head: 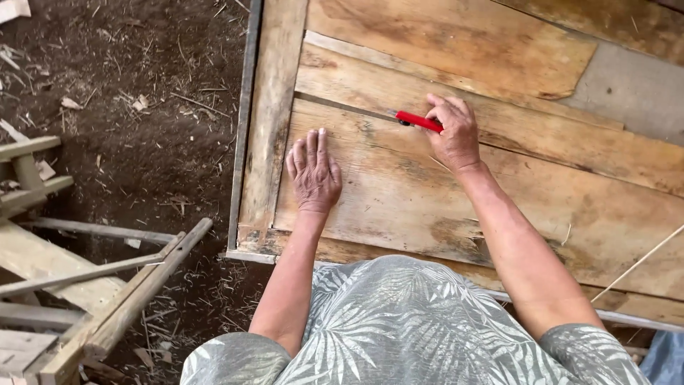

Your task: Cutting and fitting thin wood strips onto a wooden panel using a utility knife.

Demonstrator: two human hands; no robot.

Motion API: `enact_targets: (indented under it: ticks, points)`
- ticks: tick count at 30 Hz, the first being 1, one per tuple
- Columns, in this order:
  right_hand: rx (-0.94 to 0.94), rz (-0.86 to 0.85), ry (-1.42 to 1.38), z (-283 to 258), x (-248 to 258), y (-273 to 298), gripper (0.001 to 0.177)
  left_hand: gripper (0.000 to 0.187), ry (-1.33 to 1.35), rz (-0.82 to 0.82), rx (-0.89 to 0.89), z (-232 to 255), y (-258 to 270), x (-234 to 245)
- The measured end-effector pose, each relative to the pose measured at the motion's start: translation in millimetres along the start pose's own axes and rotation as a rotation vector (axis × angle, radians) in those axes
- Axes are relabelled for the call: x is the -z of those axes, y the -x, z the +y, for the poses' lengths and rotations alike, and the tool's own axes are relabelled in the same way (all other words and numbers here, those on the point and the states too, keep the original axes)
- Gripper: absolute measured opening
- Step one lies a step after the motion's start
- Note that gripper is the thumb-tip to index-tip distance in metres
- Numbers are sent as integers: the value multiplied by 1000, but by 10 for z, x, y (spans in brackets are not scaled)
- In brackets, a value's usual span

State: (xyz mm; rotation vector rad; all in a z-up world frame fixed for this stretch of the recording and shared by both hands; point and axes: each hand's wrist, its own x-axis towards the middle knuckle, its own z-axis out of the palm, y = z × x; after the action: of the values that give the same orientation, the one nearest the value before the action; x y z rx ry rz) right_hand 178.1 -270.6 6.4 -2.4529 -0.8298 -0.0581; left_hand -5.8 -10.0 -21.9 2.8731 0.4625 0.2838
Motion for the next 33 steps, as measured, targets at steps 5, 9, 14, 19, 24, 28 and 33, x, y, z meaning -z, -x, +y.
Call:
enact_targets:
  ticks: [5,9,14,19,24,28,33]
  points:
    - [107,-93,-47,-91,100,-250,34,65,1,43,12,-14,-15,-13]
    - [67,-134,-91,-7,24,-191,33,64,4,50,11,-6,-28,18]
    - [154,-82,-5,23,-22,-159,29,62,6,69,-6,0,-54,77]
    - [272,-87,73,32,-78,-127,32,61,0,80,-4,-2,-54,78]
    - [438,-23,99,-102,-78,-184,29,61,-16,85,-15,-16,-49,52]
    - [486,21,118,-119,-130,-183,27,61,-7,87,-8,-6,-54,78]
    - [483,41,158,-178,-136,-170,23,61,-5,66,-7,8,-75,107]
